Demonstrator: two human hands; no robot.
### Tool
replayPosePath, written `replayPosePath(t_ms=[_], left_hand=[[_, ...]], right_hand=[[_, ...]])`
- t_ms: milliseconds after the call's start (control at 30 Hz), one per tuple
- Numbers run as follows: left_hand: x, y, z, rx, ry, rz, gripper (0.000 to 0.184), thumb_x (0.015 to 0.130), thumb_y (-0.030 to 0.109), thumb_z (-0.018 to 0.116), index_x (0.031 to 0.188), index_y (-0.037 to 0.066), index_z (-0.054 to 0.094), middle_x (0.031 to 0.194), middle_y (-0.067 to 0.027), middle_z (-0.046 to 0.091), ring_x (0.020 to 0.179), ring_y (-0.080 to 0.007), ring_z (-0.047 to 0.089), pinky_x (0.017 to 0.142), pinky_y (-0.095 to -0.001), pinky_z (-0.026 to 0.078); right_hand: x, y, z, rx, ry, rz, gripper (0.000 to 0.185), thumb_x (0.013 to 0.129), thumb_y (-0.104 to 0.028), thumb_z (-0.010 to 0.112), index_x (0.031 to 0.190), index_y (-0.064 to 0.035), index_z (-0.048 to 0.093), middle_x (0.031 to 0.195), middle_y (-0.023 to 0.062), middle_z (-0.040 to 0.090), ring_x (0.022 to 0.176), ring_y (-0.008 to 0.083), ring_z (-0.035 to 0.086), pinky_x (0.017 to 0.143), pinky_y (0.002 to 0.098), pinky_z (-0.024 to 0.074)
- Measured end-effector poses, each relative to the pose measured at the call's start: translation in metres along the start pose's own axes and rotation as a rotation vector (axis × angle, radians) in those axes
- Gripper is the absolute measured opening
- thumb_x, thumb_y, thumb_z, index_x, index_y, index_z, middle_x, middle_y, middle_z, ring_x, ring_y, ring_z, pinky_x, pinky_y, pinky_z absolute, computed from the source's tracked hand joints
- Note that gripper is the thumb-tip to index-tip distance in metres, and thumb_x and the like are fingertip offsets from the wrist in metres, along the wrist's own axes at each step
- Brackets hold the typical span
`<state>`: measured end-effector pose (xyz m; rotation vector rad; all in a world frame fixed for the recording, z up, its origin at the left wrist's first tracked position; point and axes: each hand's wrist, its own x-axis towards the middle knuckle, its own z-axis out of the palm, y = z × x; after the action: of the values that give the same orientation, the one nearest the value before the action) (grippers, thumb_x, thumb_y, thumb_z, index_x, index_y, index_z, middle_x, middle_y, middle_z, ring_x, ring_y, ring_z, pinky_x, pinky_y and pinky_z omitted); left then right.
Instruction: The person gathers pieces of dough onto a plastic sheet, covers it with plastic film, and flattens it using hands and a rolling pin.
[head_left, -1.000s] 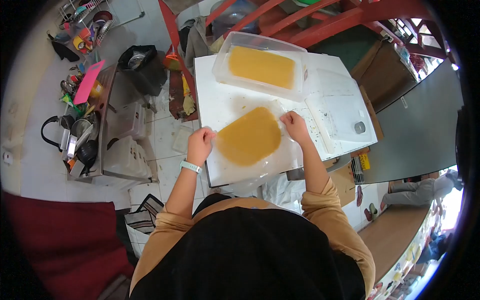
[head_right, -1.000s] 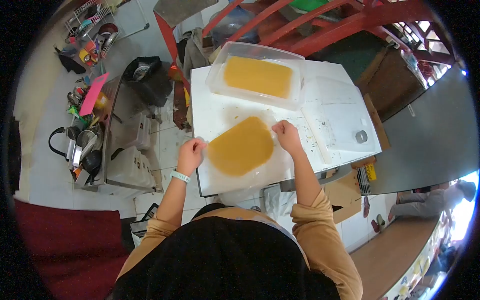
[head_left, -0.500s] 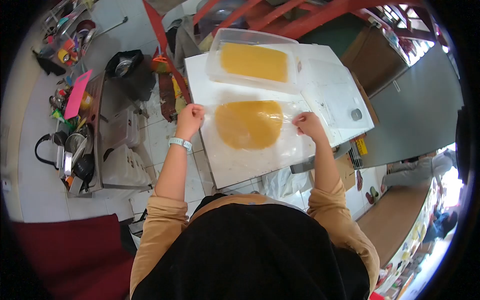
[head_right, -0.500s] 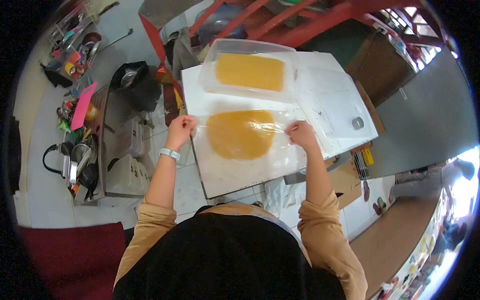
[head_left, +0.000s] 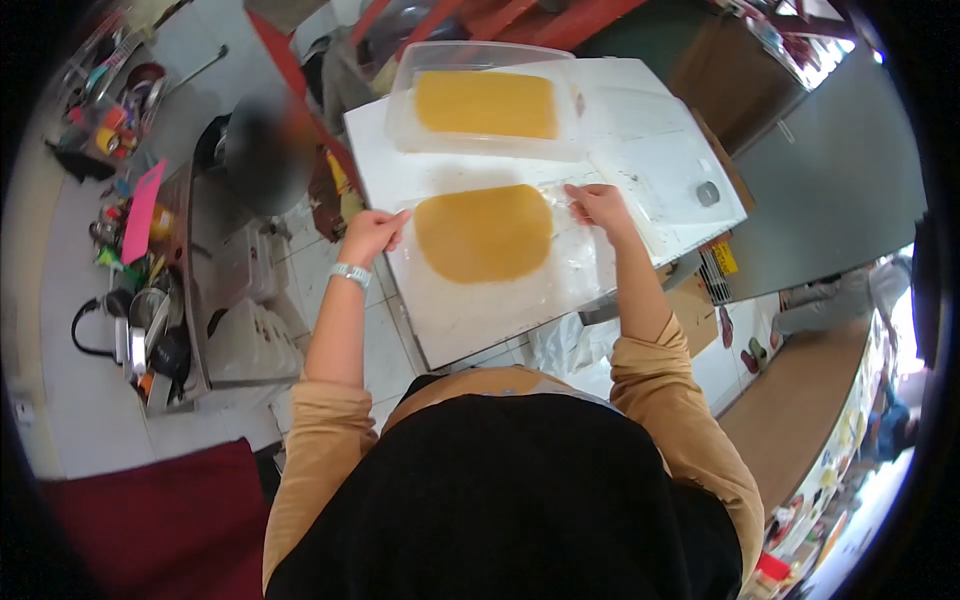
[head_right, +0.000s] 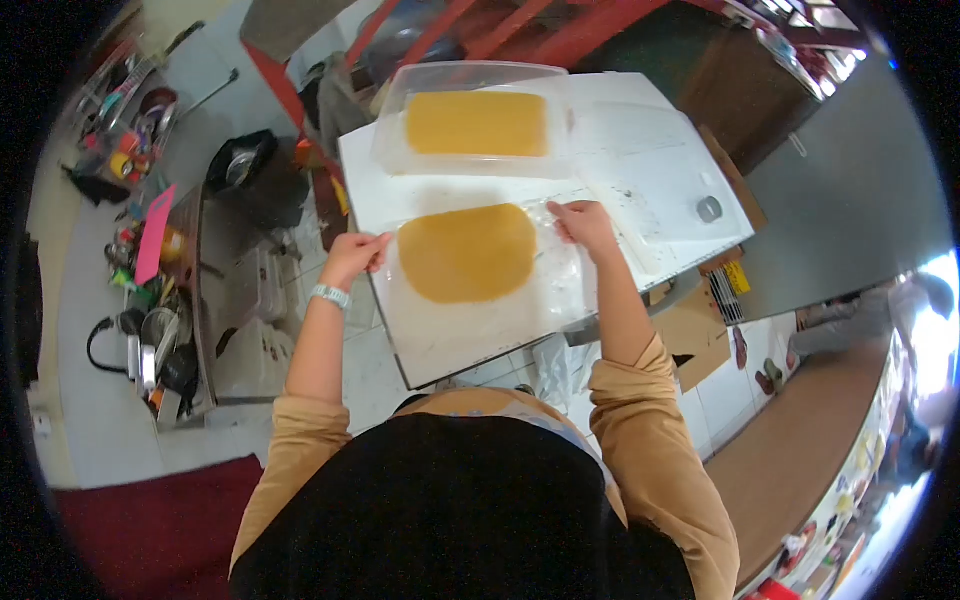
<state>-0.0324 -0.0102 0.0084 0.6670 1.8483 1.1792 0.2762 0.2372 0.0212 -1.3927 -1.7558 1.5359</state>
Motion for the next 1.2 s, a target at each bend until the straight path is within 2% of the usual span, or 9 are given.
replayPosePath(t_ms=[33,167,300,367,500,700,900,1067,1200], left_hand=[[0.0,0.0,0.0,-0.005,0.005,0.016,0.016,0.083,0.013,0.07,0.083,-0.003,0.065,0.065,-0.0035,0.062,0.051,-0.0085,0.051,0.047,-0.0228,0.04],[0.002,0.002,0.006,-0.165,0.065,0.025,0.021,0.086,0.017,0.069,0.085,-0.004,0.064,0.072,-0.0081,0.065,0.057,-0.0136,0.06,0.051,-0.0251,0.048],[-0.001,0.02,0.01,-0.338,0.044,-0.203,0.024,0.086,0.02,0.07,0.09,-0.003,0.065,0.084,-0.0111,0.068,0.07,-0.0188,0.068,0.061,-0.0272,0.055],[0.0,0.016,0.014,-0.247,0.03,-0.187,0.025,0.086,0.02,0.07,0.092,-0.004,0.065,0.084,-0.0112,0.068,0.071,-0.0187,0.068,0.061,-0.0267,0.055],[0.002,0.016,0.014,-0.182,0.03,-0.103,0.027,0.086,0.02,0.07,0.094,-0.006,0.065,0.084,-0.0107,0.068,0.07,-0.0172,0.067,0.061,-0.0256,0.055],[0.016,0.004,0.004,-0.524,-0.052,-0.153,0.024,0.086,0.017,0.07,0.098,-0.003,0.065,0.081,-0.005,0.066,0.066,-0.0126,0.062,0.062,-0.0231,0.054],[0.023,0.0,0.002,-0.602,-0.061,-0.142,0.021,0.087,0.015,0.069,0.099,-0.001,0.064,0.08,-0.0017,0.064,0.068,-0.0092,0.061,0.064,-0.0209,0.053],[0.039,-0.014,-0.012,-0.636,-0.133,-0.105,0.024,0.088,0.015,0.067,0.104,-0.002,0.062,0.085,-0.0046,0.066,0.071,-0.0131,0.063,0.068,-0.0255,0.055],[0.027,-0.001,-0.002,-0.525,-0.023,-0.117,0.024,0.089,0.018,0.066,0.101,-0.002,0.063,0.085,-0.0049,0.066,0.069,-0.014,0.063,0.067,-0.0276,0.055]], right_hand=[[0.0,-0.003,0.0,-0.051,-0.039,-0.053,0.031,0.082,-0.025,0.073,0.073,0.0042,0.065,0.06,0.0047,0.059,0.05,0.0107,0.053,0.047,0.0247,0.042],[0.007,-0.006,0.005,0.149,-0.163,-0.076,0.022,0.087,-0.017,0.066,0.079,0.0035,0.063,0.067,0.0062,0.061,0.057,0.0118,0.057,0.051,0.0253,0.0471],[0.003,-0.015,0.011,0.385,-0.211,0.251,0.025,0.089,-0.018,0.065,0.094,0.0058,0.059,0.079,0.0116,0.065,0.066,0.0175,0.064,0.066,0.0295,0.0575],[-0.001,-0.02,0.011,0.401,-0.296,0.341,0.028,0.09,-0.018,0.063,0.101,0.0072,0.057,0.086,0.0148,0.066,0.073,0.021,0.068,0.074,0.0315,0.0596],[0.013,-0.004,0.009,0.502,-0.344,0.261,0.027,0.093,-0.015,0.058,0.106,0.0085,0.057,0.093,0.0173,0.066,0.082,0.0231,0.068,0.075,0.0302,0.0594],[0.012,0.004,0.007,0.527,-0.25,0.283,0.025,0.094,-0.013,0.055,0.108,0.0077,0.057,0.098,0.0168,0.066,0.087,0.0217,0.067,0.079,0.0278,0.0583],[0.021,0.009,0.009,0.726,-0.282,0.354,0.023,0.095,-0.015,0.056,0.106,0.0043,0.059,0.097,0.0136,0.067,0.088,0.02,0.067,0.078,0.0266,0.058],[0.03,0.016,0.008,0.813,-0.305,0.287,0.024,0.094,-0.015,0.056,0.107,0.0045,0.058,0.098,0.0136,0.067,0.088,0.0199,0.067,0.079,0.0273,0.0578],[0.026,0.01,0.006,0.527,-0.272,0.213,0.027,0.094,-0.016,0.057,0.111,0.0048,0.058,0.098,0.015,0.067,0.089,0.0211,0.067,0.08,0.0289,0.0575]])
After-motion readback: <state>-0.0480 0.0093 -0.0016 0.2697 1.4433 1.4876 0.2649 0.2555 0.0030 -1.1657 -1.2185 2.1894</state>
